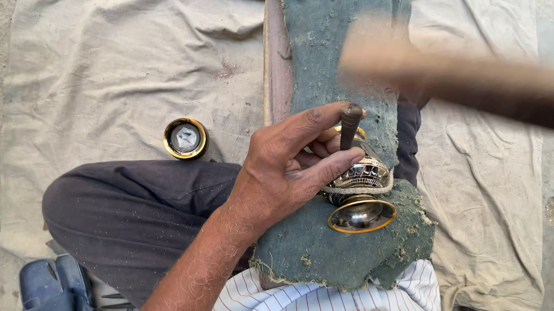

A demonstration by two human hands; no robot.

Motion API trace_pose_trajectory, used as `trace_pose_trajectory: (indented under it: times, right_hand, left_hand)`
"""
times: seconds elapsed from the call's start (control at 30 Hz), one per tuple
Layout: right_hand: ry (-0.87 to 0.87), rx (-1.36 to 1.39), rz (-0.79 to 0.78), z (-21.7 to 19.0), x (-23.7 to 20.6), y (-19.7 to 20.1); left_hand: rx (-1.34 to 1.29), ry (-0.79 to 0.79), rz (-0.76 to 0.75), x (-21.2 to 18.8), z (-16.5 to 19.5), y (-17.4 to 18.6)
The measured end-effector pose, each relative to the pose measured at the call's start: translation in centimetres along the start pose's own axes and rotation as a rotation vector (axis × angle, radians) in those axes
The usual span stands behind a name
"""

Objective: The person sits on the ground with a cloth-covered forming cushion on their lap and hammers decorative patterns into a brass vessel. They hold a punch against the metal with one hand and strike it repeatedly with a wooden mallet, repositioning the punch around the vessel's surface.

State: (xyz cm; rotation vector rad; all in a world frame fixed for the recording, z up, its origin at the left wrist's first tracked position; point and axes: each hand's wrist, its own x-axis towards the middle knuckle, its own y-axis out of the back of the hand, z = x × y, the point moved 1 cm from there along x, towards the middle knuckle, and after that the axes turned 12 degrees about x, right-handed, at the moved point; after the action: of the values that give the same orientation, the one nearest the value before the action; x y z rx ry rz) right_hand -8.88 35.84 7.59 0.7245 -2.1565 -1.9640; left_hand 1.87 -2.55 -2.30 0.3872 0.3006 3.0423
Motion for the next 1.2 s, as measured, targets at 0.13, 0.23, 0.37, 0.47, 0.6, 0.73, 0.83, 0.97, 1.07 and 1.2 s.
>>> trace_pose_trajectory:
  times: [0.13, 0.23, 0.37, 0.47, 0.6, 0.73, 0.83, 0.97, 1.07, 1.2]
  right_hand:
    - [-0.011, 0.004, 0.006, 0.3, -0.1, -0.1]
    - [-0.011, 0.002, -0.001, 0.4, -0.2, -0.2]
    - [-0.013, 0.001, 0.003, 0.4, -0.4, -0.3]
    - [-0.006, -0.002, -0.006, 0.3, -0.5, -0.2]
    - [-0.008, 0.0, -0.003, 0.3, -0.4, -0.1]
    - [-0.008, -0.002, -0.003, 0.3, -0.5, -0.2]
    - [-0.007, -0.003, -0.007, 0.3, -0.7, -0.1]
    - [-0.012, -0.014, -0.005, 0.5, -0.6, -0.1]
    - [0.005, -0.02, -0.018, 0.9, 0.2, 0.2]
    - [0.04, -0.026, -0.02, 1.2, 1.3, 0.6]
  left_hand:
    - [-0.004, -0.041, -0.009, 0.1, -0.1, 0.1]
    - [-0.028, -0.035, -0.012, 0.2, -0.2, 0.2]
    - [-0.025, -0.023, -0.055, 0.3, -0.4, 0.2]
    - [0.02, -0.07, -0.021, 0.4, -0.4, 0.3]
    - [-0.007, -0.064, -0.058, 0.6, -0.5, 0.3]
    - [-0.016, -0.054, -0.085, 0.7, -0.5, 0.4]
    - [-0.024, -0.041, -0.079, 0.6, -0.4, 0.4]
    - [0.032, -0.144, -0.023, 0.6, -0.5, 0.5]
    - [-0.064, -0.003, -0.074, 1.2, -1.0, 0.4]
    - [-0.086, 0.077, -0.147, 2.1, -1.1, 0.3]
